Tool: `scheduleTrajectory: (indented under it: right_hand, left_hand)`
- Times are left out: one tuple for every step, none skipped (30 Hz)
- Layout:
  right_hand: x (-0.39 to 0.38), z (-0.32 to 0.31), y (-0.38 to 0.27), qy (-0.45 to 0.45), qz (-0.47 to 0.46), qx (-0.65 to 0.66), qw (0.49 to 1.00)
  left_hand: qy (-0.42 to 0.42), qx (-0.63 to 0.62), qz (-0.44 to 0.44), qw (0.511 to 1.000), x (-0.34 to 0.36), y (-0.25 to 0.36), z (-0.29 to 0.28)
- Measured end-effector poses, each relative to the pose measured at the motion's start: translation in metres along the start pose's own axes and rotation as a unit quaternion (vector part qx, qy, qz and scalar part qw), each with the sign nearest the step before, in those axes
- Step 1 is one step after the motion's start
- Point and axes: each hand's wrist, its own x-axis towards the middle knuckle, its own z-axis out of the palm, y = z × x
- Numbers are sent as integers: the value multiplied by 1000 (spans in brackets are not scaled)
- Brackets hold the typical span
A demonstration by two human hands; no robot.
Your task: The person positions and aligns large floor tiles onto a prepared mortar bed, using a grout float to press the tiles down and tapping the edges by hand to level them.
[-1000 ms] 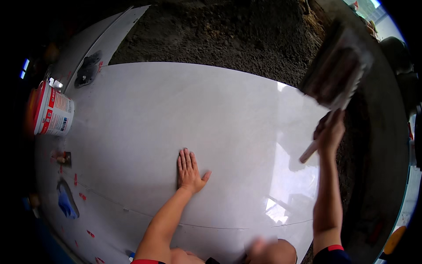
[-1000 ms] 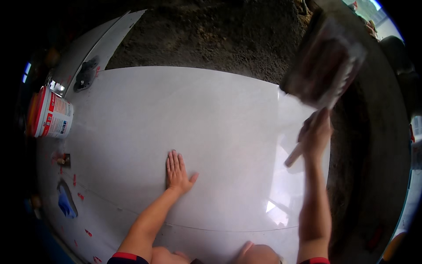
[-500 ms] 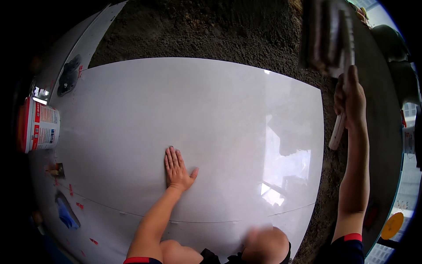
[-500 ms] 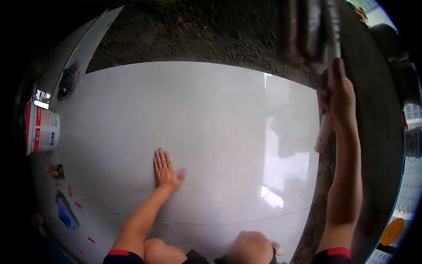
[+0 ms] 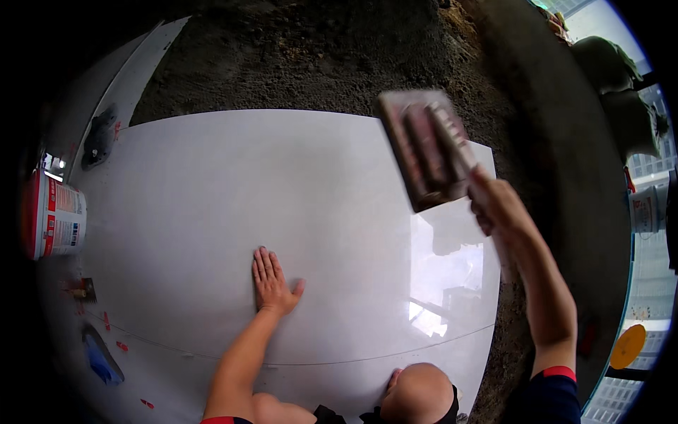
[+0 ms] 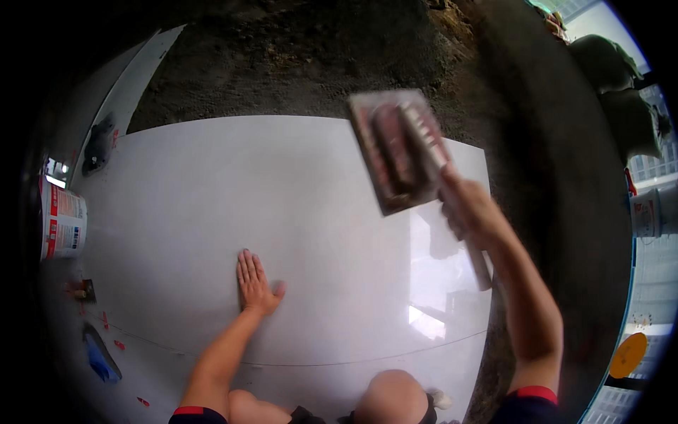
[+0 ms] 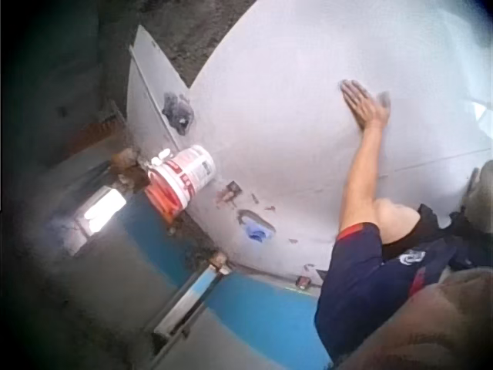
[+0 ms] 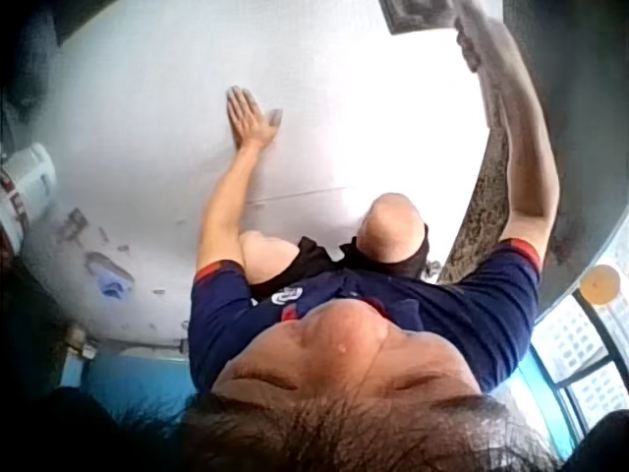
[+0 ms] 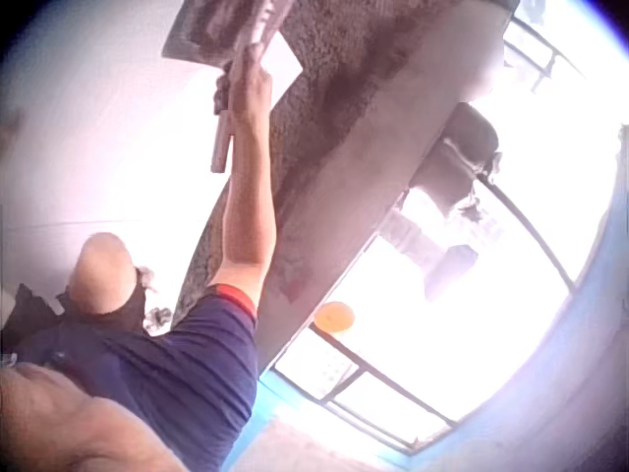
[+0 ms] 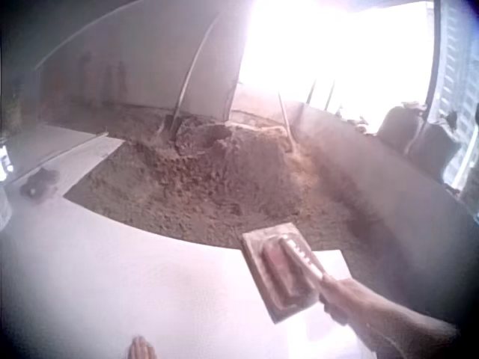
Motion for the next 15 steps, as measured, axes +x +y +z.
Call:
scheduleTrajectory:
  right_hand:
    - [-16,-12,-28,62,-59,-13,996]
    - [-21,-16,-51,108,-121,-18,987]
    - [-22,-14,-69,161,-167,10,973]
    - [-20,-3,-74,204,-189,40,960]
    - [-13,15,-70,265,-269,70,923]
    - [-4,38,-54,287,-221,110,925]
    - [5,67,-28,333,-217,126,909]
    - [13,100,6,335,-147,99,925]
    - [20,132,44,296,-77,-2,952]
    - [24,162,82,169,18,-136,976]
    - [29,179,115,113,59,-142,982]
    - [33,201,144,92,74,-139,983]
    - [34,205,165,41,137,-74,987]
    - [36,218,180,19,95,-87,991]
    - [35,225,187,41,74,-120,989]
  left_hand:
    - [2,8,-4,1000,2,-1,0]
    - [18,18,1,1000,0,0,1]
    - [3,18,-9,1000,2,-1,2]
    - [-2,23,-11,1000,1,0,3]
    - [-10,26,-13,1000,1,-1,3]
    - [-18,39,-17,999,2,0,4]
    - [3,6,2,1000,1,0,4]
    - [9,-11,7,1000,0,0,4]
    - [22,-24,0,999,-2,0,4]
    - [16,-20,-3,1000,-4,-1,4]
    - [28,-9,-1,1000,-6,-1,4]
    - [-1,-15,-7,1000,-8,-2,4]
    - [7,-19,3,1000,-7,-3,5]
    - [-14,-6,-5,1000,-10,-3,7]
    - [-10,6,-7,1000,-9,-4,7]
